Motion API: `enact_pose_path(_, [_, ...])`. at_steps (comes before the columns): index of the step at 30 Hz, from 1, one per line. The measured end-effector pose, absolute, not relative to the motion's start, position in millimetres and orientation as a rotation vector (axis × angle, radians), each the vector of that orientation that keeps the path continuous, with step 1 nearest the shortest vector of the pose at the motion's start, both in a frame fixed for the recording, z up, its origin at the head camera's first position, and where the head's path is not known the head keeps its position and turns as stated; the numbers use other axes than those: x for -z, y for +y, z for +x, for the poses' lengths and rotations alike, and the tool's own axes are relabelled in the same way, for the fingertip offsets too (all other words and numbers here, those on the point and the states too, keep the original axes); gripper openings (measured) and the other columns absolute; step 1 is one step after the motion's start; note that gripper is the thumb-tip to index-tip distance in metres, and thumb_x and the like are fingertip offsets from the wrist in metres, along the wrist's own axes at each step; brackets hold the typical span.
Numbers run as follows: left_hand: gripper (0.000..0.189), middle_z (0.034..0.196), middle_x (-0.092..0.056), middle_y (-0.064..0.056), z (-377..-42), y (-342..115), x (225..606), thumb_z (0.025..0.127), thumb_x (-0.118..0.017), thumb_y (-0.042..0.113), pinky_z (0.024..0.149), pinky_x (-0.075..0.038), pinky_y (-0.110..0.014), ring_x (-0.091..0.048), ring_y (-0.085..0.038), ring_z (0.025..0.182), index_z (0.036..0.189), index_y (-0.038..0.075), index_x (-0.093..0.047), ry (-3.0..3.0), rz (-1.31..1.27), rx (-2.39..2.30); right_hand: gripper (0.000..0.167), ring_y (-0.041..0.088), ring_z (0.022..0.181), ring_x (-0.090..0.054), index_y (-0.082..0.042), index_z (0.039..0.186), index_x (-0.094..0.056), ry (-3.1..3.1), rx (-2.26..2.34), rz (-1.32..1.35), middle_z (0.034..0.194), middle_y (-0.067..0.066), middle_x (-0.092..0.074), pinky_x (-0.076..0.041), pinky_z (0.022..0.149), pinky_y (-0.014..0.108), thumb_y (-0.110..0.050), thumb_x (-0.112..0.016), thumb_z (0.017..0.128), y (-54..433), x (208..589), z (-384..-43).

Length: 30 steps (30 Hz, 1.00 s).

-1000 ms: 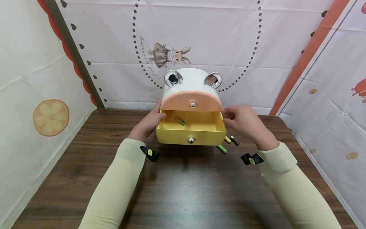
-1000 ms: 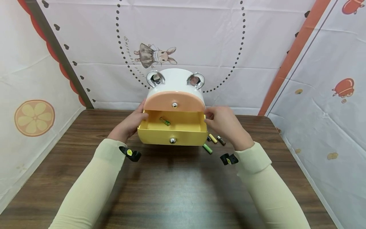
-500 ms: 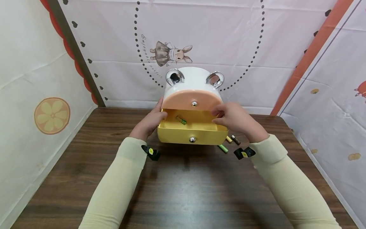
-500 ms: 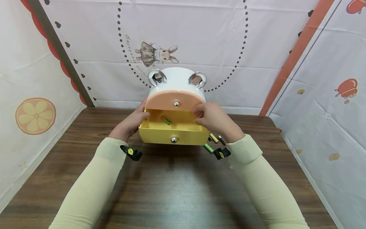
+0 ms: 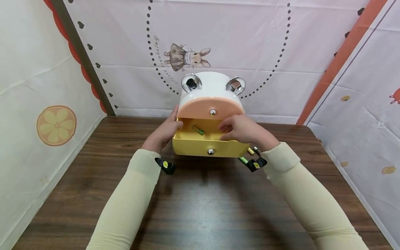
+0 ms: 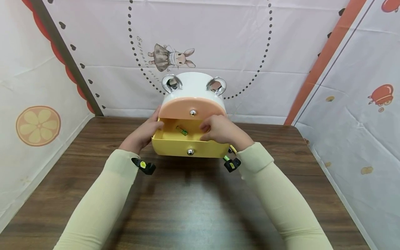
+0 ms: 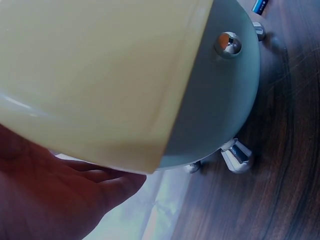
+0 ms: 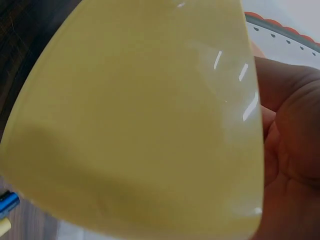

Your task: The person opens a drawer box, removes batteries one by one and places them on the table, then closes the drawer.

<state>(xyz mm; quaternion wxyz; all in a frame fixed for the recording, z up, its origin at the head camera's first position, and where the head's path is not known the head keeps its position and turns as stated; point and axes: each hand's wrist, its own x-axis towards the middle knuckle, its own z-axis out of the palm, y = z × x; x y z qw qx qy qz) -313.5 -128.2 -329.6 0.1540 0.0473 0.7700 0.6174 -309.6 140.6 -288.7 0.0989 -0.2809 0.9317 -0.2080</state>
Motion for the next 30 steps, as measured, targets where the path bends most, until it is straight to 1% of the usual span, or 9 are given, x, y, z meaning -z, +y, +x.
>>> enact_pose_path(5, [0.092,0.163,0.015,0.005,-313,-129,329,0.087,-0.041,0.005,0.12,-0.003,-0.048,0.011,-0.016,0.148,0.154,0.032,0.016,2.207,0.152,-1.775,0.034,0.02,0.1,-0.067,-0.006,0.117,-0.07,2.712,0.547,-0.924,0.114,0.007,-0.071,-0.053,0.088,0.038,-0.019,-0.072,0.085,133,292,-316])
enact_pose_path(9, [0.091,0.163,0.016,0.005,-313,-129,329,0.088,-0.04,0.005,0.12,-0.003,-0.048,0.012,-0.016,0.148,0.154,0.032,0.016,2.205,0.16,-1.78,0.031,0.02,0.1,-0.066,-0.007,0.115,-0.071,2.697,0.534,-0.984,0.111,0.007,-0.071,-0.052,0.087,0.037,-0.02,-0.071,0.086,125,295,-319])
enact_pose_path(12, [0.09,0.163,0.016,0.004,-312,-128,328,0.088,-0.04,0.005,0.12,-0.002,-0.048,0.012,-0.016,0.148,0.154,0.032,0.015,2.206,0.156,-1.778,0.024,0.017,0.089,-0.063,-0.007,0.107,-0.072,2.69,0.505,-1.039,0.099,0.005,-0.071,-0.05,0.081,0.033,-0.018,-0.069,0.086,119,298,-322])
enact_pose_path(15, [0.091,0.163,0.016,0.004,-312,-129,329,0.088,-0.04,0.005,0.12,-0.003,-0.047,0.012,-0.016,0.148,0.154,0.031,0.015,2.21,0.155,-1.774,0.013,0.014,0.075,-0.053,-0.007,0.095,-0.069,2.683,0.476,-1.087,0.083,0.002,-0.063,-0.042,0.072,0.03,-0.016,-0.068,0.085,114,300,-324])
enact_pose_path(18, [0.091,0.163,0.016,0.003,-313,-129,329,0.087,-0.04,0.005,0.12,-0.003,-0.047,0.011,-0.016,0.148,0.154,0.03,0.015,2.214,0.16,-1.774,0.01,0.014,0.07,-0.047,-0.008,0.09,-0.066,2.68,0.462,-1.097,0.077,0.001,-0.055,-0.037,0.069,0.03,-0.016,-0.069,0.085,109,300,-326])
enact_pose_path(20, [0.091,0.163,0.016,0.004,-317,-130,333,0.087,-0.04,0.005,0.12,-0.003,-0.048,0.011,-0.016,0.148,0.154,0.031,0.016,2.215,0.158,-1.775,0.012,0.015,0.072,-0.048,-0.009,0.095,-0.068,2.676,0.453,-1.096,0.079,0.001,-0.058,-0.038,0.071,0.03,-0.017,-0.069,0.085,107,300,-327])
enact_pose_path(22, [0.091,0.163,0.016,0.005,-322,-130,338,0.088,-0.041,0.006,0.12,-0.005,-0.049,0.011,-0.016,0.148,0.154,0.033,0.016,2.219,0.156,-1.773,0.022,0.016,0.077,-0.053,-0.011,0.106,-0.069,2.668,0.44,-1.09,0.087,0.002,-0.064,-0.042,0.074,0.032,-0.018,-0.069,0.086,105,300,-328])
enact_pose_path(25, [0.091,0.162,0.016,0.007,-329,-131,347,0.088,-0.041,0.008,0.12,-0.005,-0.049,0.011,-0.015,0.148,0.153,0.036,0.015,2.234,0.146,-1.771,0.037,0.017,0.086,-0.057,-0.015,0.124,-0.066,2.651,0.402,-1.094,0.102,0.003,-0.069,-0.045,0.08,0.033,-0.022,-0.068,0.087,103,300,-329])
enact_pose_path(30, [0.093,0.162,0.016,0.009,-332,-132,353,0.086,-0.042,0.008,0.12,-0.003,-0.049,0.012,-0.013,0.148,0.152,0.04,0.014,2.265,0.13,-1.764,0.042,0.017,0.101,-0.059,-0.017,0.132,-0.062,2.603,0.331,-1.109,0.123,0.001,-0.066,-0.045,0.091,0.035,-0.024,-0.064,0.091,99,300,-330])
